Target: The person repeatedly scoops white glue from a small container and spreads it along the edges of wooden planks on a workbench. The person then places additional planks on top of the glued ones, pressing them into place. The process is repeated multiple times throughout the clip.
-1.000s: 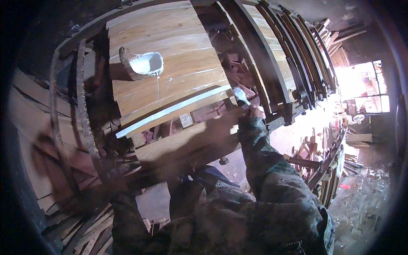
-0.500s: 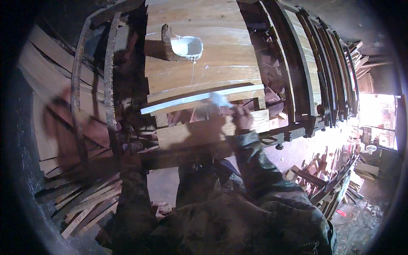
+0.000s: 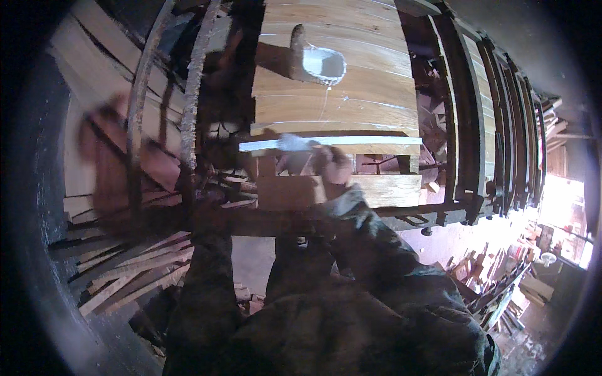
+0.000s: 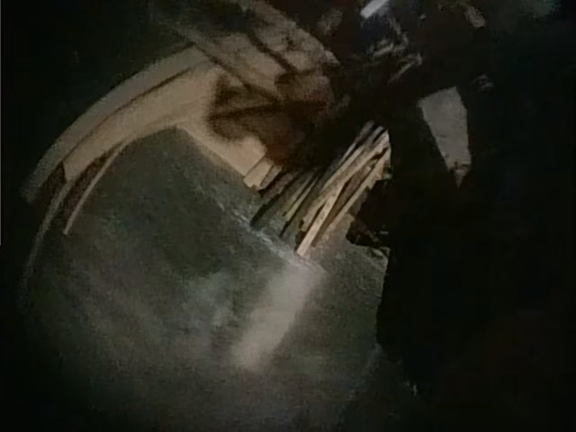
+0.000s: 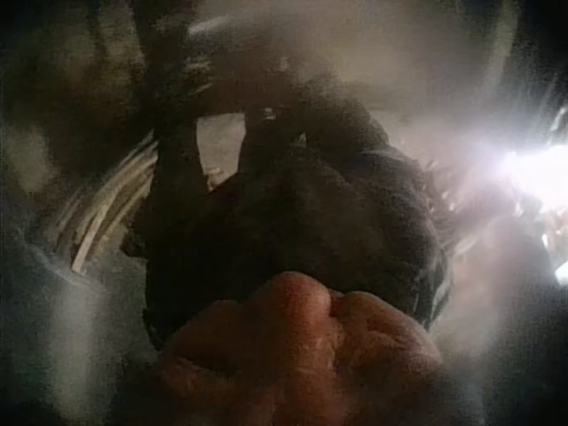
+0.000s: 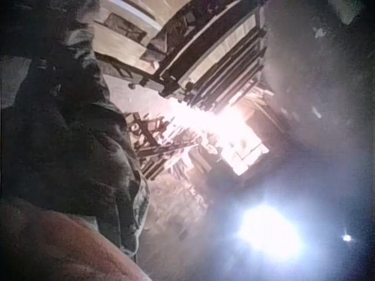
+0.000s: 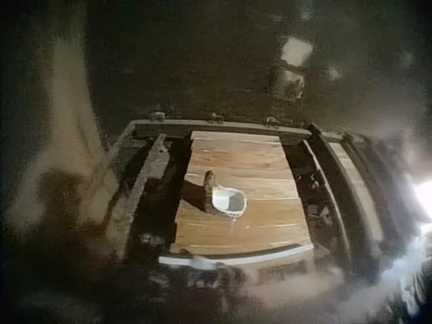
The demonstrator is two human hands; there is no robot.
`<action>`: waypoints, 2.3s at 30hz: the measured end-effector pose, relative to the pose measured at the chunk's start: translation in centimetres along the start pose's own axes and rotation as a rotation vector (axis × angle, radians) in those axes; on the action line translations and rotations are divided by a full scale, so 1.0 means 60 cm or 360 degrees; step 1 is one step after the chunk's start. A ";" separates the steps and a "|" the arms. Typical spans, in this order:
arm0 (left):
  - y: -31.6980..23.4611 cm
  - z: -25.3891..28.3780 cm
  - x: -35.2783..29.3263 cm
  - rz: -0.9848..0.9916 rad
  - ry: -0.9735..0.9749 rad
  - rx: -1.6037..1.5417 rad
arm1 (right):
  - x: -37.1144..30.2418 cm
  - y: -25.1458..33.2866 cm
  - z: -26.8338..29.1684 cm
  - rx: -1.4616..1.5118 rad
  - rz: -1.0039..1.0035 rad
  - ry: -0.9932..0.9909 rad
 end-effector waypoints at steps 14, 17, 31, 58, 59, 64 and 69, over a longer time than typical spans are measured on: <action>0.059 -0.066 0.015 -0.0190 -0.0284 -0.0313 | -0.004 0.028 -0.108 -0.0775 0.0195 0.0253; 0.034 -0.031 0.001 -0.0174 -0.0232 -0.0189 | -0.004 0.082 -0.018 -0.0714 0.0558 0.0153; -0.022 0.017 -0.009 -0.0013 -0.0068 -0.0267 | -0.044 0.113 -0.018 -0.0554 0.0600 0.0221; -0.066 0.015 -0.011 0.0061 0.0328 -0.1027 | 0.321 0.182 0.429 -0.0930 0.0280 -0.0370; -0.071 0.011 -0.001 0.0029 0.0311 -0.1038 | 0.293 0.160 0.483 -0.0893 0.0233 -0.0484; -0.119 -0.012 0.026 -0.0127 0.0431 -0.1147 | 0.197 -0.021 0.622 -0.0697 0.0090 -0.0376; -0.169 -0.005 0.101 -0.0380 0.0189 -0.1106 | 0.170 -0.082 0.586 -0.0850 0.0204 -0.0127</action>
Point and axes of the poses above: each hand's wrist, its own x-axis towards the middle knuckle, its own z-axis out of the back of the hand, y = z × x, the point moved 8 cm from there along x, towards the middle knuckle, and after that the axes turned 8 degrees about z, right-handed, at the moved point
